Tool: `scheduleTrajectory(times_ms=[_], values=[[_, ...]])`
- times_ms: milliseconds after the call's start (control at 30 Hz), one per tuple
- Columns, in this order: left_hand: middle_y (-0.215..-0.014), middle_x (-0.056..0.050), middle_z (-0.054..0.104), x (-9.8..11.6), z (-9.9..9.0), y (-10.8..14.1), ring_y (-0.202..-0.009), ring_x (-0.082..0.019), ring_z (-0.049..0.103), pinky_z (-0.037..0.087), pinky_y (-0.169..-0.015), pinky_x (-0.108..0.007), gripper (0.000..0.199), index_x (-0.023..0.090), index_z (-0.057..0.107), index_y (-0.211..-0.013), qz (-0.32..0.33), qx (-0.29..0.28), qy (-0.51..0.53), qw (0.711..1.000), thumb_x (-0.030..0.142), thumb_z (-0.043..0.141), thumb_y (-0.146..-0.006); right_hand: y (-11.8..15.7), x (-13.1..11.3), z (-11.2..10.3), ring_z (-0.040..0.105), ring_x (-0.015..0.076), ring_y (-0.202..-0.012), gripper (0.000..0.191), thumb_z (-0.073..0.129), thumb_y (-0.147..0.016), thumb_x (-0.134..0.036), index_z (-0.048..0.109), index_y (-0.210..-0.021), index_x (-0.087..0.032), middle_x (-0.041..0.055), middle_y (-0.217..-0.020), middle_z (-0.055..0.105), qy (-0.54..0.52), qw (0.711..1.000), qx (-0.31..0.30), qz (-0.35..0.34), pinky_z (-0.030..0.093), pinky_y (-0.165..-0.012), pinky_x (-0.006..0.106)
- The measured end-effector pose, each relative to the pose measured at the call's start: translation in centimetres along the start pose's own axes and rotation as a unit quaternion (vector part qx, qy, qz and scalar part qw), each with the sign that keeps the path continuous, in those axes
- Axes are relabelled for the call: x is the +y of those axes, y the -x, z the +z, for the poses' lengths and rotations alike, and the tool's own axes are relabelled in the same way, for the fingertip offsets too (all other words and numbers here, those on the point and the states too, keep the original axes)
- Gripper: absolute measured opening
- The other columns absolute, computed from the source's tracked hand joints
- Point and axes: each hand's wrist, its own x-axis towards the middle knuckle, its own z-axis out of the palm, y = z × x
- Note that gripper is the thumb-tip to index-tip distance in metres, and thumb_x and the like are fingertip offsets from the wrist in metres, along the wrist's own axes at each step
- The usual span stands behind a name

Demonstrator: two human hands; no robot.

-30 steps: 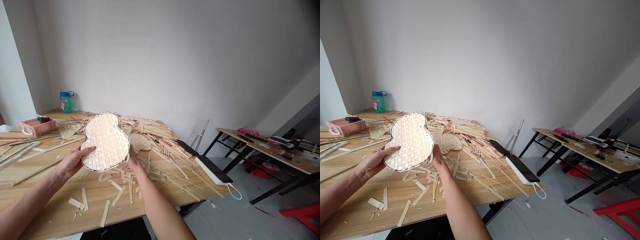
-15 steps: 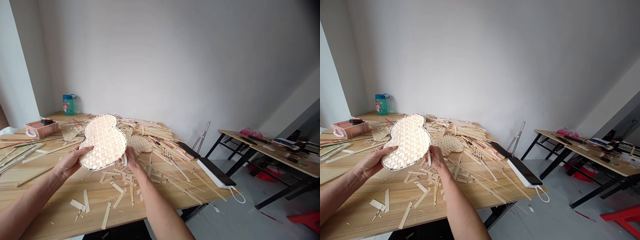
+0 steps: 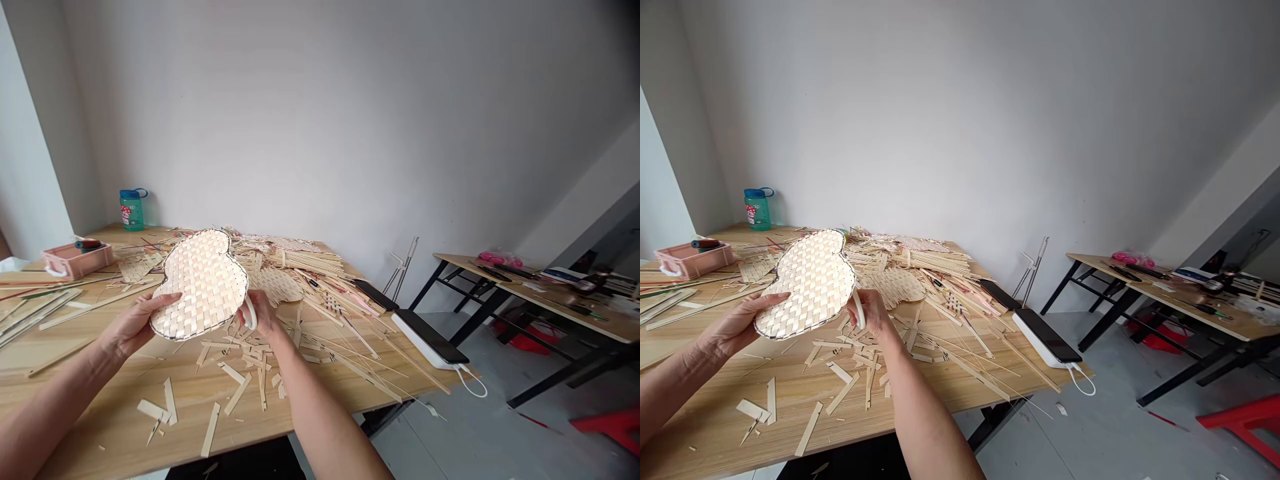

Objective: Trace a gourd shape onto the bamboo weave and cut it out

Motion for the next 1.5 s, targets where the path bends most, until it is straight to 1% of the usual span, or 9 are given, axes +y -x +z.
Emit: scheduleTrajectory(times_ms=[233,400,533,767,833,1000,1100,1300,1500], values=[[-0.079,-0.013,0.081,-0.1,-0.5,-0.2,-0.063,-0.023,0.078,0.066,-0.06,-0.026,0.021,0.013,0.077,-0.083,-0.004,-0.009,-0.014,1.0,0.001,0.082,-0.067,-0.1,-0.2,0.1,0.046,0.0114,-0.042,0.047,0.074,-0.071,-0.058,0.051,-0.055,-0.021,-0.0044,-0.046,0.048,-0.005,1.0,0.014,0.017,0.036,-0.042,0.024],[-0.078,-0.014,0.081,0.2,-0.2,0.0,-0.062,-0.023,0.078,0.067,-0.061,-0.026,0.016,0.01,0.078,-0.082,-0.001,-0.007,-0.016,1.0,0.0,0.079,-0.069,0.0,0.0,0.0,0.045,0.0119,-0.045,0.041,0.068,-0.075,-0.051,0.05,-0.054,-0.021,-0.0034,-0.049,0.048,0.086,0.994,0.06,0.011,0.029,-0.044,0.024],[-0.076,-0.015,0.081,0.5,0.2,0.3,-0.06,-0.023,0.077,0.066,-0.058,-0.025,0.015,0.008,0.078,-0.079,-0.003,-0.002,-0.019,1.0,-0.001,0.08,-0.067,-0.1,0.1,-0.1,0.043,0.0119,-0.05,0.039,0.067,-0.077,-0.047,0.051,-0.054,-0.02,-0.0024,-0.052,0.05,0.192,0.975,0.111,0.008,0.023,-0.048,0.024],[-0.078,-0.012,0.082,0.6,-0.1,0.3,-0.061,-0.022,0.077,0.066,-0.06,-0.025,0.025,0.008,0.078,-0.086,0.007,-0.012,-0.021,1.0,-0.002,0.083,-0.064,-0.4,0.1,-0.3,0.044,0.012,-0.052,0.032,0.069,-0.078,-0.041,0.054,-0.058,-0.021,-0.0024,-0.056,0.054,0.22,0.968,0.117,0.02,0.022,-0.049,0.024],[-0.079,-0.012,0.082,0.7,-0.4,0.2,-0.061,-0.022,0.077,0.066,-0.058,-0.025,0.028,0.009,0.078,-0.087,0.015,-0.015,-0.024,0.999,-0.001,0.085,-0.062,-0.3,0.0,-0.4,0.043,0.0119,-0.052,0.035,0.07,-0.077,-0.043,0.052,-0.057,-0.021,-0.0023,-0.055,0.053,0.204,0.974,0.093,0.023,0.024,-0.049,0.025],[-0.083,-0.014,0.083,0.7,-0.9,-0.2,-0.064,-0.023,0.078,0.066,-0.062,-0.026,0.036,0.007,0.078,-0.091,0.03,-0.021,-0.033,0.999,0.0,0.088,-0.057,0.0,-0.2,-0.5,0.044,0.013,-0.044,0.04,0.068,-0.079,-0.052,0.051,-0.057,-0.024,-0.002,-0.049,0.05,0.079,0.996,0.009,0.038,0.035,-0.043,0.027],[-0.086,-0.014,0.083,0.6,-1.0,-0.3,-0.066,-0.024,0.079,0.067,-0.065,-0.028,0.04,0.008,0.077,-0.096,0.036,-0.024,-0.037,0.998,0.001,0.089,-0.058,0.1,-0.4,-0.6,0.043,0.012,-0.04,0.043,0.071,-0.075,-0.056,0.05,-0.055,-0.024,-0.0034,-0.045,0.048,0.039,0.999,-0.007,0.035,0.036,-0.041,0.027],[-0.084,-0.014,0.083,0.4,-1.0,-0.5,-0.066,-0.024,0.079,0.067,-0.062,-0.028,0.031,0.008,0.078,-0.091,0.038,-0.013,-0.046,0.998,-0.001,0.084,-0.062,0.0,-0.4,-0.4,0.043,0.0101,-0.039,0.034,0.067,-0.069,-0.047,0.052,-0.053,-0.021,-0.0051,-0.043,0.047,0.016,0.999,0.001,0.038,0.038,-0.04,0.024],[-0.08,-0.015,0.082,-0.3,-1.0,-1.0,-0.061,-0.024,0.078,0.067,-0.06,-0.028,0.023,0.008,0.078,-0.085,0.042,-0.013,-0.036,0.998,0.0,0.083,-0.065,-0.3,0.2,0.1,0.045,0.012,-0.038,0.028,0.059,-0.07,-0.039,0.051,-0.05,-0.021,-0.0036,-0.041,0.048,0.05,0.998,0.035,0.023,0.036,-0.04,0.024]])
